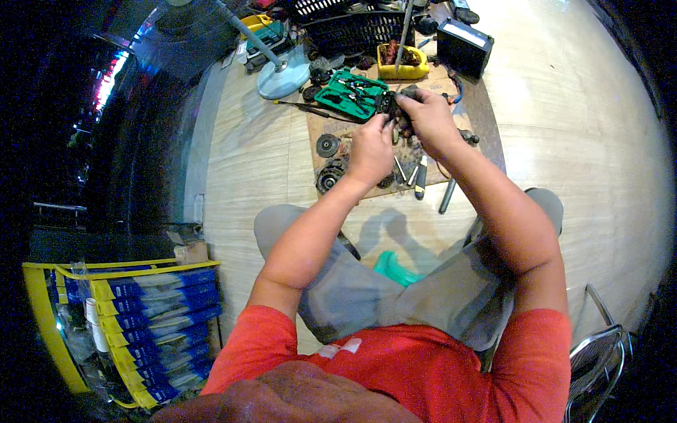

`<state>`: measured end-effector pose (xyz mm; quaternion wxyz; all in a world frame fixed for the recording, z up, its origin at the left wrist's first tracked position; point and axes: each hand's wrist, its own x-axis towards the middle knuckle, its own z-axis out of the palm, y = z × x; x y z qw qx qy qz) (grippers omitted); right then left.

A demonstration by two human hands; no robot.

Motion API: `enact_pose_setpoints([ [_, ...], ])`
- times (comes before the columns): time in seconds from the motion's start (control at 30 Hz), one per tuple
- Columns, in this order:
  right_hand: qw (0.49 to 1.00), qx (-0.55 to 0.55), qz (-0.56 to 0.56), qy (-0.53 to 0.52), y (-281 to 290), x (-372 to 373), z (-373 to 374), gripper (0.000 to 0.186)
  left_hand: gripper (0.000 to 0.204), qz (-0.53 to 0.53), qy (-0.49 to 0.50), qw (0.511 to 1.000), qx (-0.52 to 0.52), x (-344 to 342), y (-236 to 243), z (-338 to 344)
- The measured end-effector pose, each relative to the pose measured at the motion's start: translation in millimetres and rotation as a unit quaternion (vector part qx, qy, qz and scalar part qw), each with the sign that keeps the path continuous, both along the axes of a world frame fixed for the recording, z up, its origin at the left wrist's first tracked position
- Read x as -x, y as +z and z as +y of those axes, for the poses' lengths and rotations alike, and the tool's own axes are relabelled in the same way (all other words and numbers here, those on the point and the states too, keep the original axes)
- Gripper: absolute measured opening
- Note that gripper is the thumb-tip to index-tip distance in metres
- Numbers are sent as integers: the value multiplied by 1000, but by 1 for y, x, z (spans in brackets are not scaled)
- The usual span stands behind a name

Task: The person holds a small mechanical component with wires and uses their hands to pull and examine the internal parts. The person sits at a wooden workspace cluttered with tools and parts baskets.

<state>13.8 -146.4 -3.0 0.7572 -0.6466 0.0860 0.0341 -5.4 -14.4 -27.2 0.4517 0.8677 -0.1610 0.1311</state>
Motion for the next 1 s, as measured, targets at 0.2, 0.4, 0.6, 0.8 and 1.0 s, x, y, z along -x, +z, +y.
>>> enact_pose_setpoints([
  [0.2,994,-68,-14,84,4,-3,-9,20,26,178,-24,978,105,-6,13,15],
  [0.4,982,-61,15,177,14,-4,-23,21,24,320,-151,912,209,-13,13,22],
  [0.6,981,-65,39,177,19,-2,-20,20,24,288,-167,910,246,-12,7,25],
  [0.8,994,-39,-2,101,14,1,-11,17,22,268,-114,939,185,-9,7,19],
  [1.0,997,30,-27,67,3,-3,-10,21,19,150,-56,980,122,-3,5,5],
])
